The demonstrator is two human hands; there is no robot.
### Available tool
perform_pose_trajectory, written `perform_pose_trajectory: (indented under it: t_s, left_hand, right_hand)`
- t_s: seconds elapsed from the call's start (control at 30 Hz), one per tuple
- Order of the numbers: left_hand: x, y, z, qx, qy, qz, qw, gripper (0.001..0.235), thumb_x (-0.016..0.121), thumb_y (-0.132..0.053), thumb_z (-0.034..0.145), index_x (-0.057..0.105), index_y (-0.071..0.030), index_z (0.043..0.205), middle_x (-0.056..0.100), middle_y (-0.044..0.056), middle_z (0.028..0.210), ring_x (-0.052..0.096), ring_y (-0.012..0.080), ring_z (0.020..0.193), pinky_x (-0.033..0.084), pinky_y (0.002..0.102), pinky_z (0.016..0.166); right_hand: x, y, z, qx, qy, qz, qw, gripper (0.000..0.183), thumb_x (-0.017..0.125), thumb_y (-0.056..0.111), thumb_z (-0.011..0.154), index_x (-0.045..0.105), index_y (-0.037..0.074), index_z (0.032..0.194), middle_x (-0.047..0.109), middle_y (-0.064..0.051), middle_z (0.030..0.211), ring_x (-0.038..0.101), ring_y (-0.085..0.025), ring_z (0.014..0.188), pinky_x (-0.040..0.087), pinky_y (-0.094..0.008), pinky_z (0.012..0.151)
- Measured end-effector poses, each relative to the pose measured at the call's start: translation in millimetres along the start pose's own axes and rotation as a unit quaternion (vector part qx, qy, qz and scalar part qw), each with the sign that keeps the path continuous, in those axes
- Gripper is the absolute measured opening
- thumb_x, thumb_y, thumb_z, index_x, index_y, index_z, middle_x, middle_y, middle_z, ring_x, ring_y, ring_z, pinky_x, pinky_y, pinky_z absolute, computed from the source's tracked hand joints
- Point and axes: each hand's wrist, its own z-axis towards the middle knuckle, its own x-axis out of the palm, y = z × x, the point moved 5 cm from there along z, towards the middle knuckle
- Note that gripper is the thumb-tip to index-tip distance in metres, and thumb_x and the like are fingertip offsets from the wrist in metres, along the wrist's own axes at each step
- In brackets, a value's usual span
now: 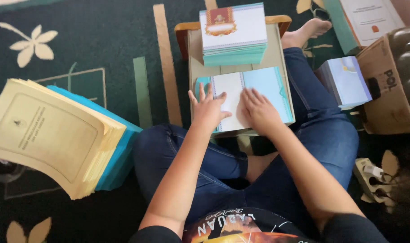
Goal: The person sits on the floor and repeatedly opens a light blue notebook, inserts a stack of printed pages into the center, and closes the notebook. They repeat this process with multiple notebooks, stacking the completed ones on a small wooden stool.
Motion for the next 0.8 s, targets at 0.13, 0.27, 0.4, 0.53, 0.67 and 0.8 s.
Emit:
perform_pose_trajectory:
  t_s: [0.13, 0.27, 0.4, 0.53, 0.67, 0.8]
  left_hand:
    - [10, 0, 8, 0.002, -0.014, 0.017, 1.000, 0.076, 0.071, -0.065, 0.081, 0.054, -0.036, 0.149, 0.030, 0.020, 0.166, 0.011, 0.0426, 0.157, -0.008, 0.075, 0.116]
    - [9, -5, 10, -0.002, -0.012, 0.055, 0.998, 0.078, 0.072, -0.066, 0.080, 0.055, -0.032, 0.148, 0.035, 0.022, 0.163, 0.013, 0.0433, 0.156, -0.007, 0.076, 0.116]
    - [4, -32, 26, 0.040, -0.017, 0.169, 0.985, 0.074, 0.079, -0.055, 0.079, 0.063, -0.017, 0.140, 0.039, 0.021, 0.161, 0.018, 0.0423, 0.155, 0.013, 0.070, 0.119]
    - [4, -73, 44, 0.216, -0.032, 0.139, 0.966, 0.068, 0.081, -0.032, 0.084, 0.055, -0.024, 0.147, 0.025, 0.022, 0.167, 0.014, 0.0429, 0.156, 0.021, 0.071, 0.119]
    - [-21, -92, 46, 0.251, 0.116, 0.182, 0.944, 0.103, 0.102, -0.034, 0.049, 0.054, -0.030, 0.140, 0.006, 0.022, 0.171, 0.004, 0.0394, 0.159, 0.015, 0.066, 0.124]
    - [-37, -91, 39, 0.282, 0.089, 0.252, 0.921, 0.081, 0.097, -0.055, 0.047, 0.074, -0.025, 0.119, 0.014, 0.017, 0.172, 0.007, 0.0353, 0.159, 0.015, 0.059, 0.127]
  right_hand:
    - [24, -19, 49, 0.014, 0.010, -0.005, 1.000, 0.066, 0.033, 0.045, 0.109, 0.042, 0.002, 0.159, 0.043, -0.023, 0.161, 0.037, -0.038, 0.151, 0.031, -0.052, 0.121]
    - [30, -10, 30, 0.011, 0.009, -0.015, 1.000, 0.071, 0.033, 0.047, 0.106, 0.037, 0.000, 0.160, 0.041, -0.026, 0.161, 0.036, -0.039, 0.151, 0.030, -0.053, 0.121]
    - [4, 7, -30, 0.023, 0.070, 0.076, 0.994, 0.067, 0.028, 0.042, 0.110, 0.025, 0.001, 0.163, 0.024, -0.021, 0.169, 0.021, -0.034, 0.157, 0.019, -0.047, 0.126]
    - [0, -25, -48, 0.099, -0.021, 0.467, 0.879, 0.061, 0.027, 0.031, 0.114, 0.009, 0.001, 0.164, 0.004, -0.021, 0.171, 0.002, -0.036, 0.156, 0.002, -0.050, 0.128]
    - [-10, -48, -47, 0.171, -0.176, 0.802, 0.545, 0.048, 0.027, 0.022, 0.114, 0.024, 0.009, 0.160, 0.022, -0.011, 0.170, 0.017, -0.020, 0.159, 0.012, -0.031, 0.127]
    - [-1, -52, -50, 0.171, -0.194, 0.817, 0.516, 0.049, 0.029, 0.031, 0.113, 0.031, 0.009, 0.158, 0.032, -0.013, 0.167, 0.025, -0.019, 0.157, 0.018, -0.030, 0.126]
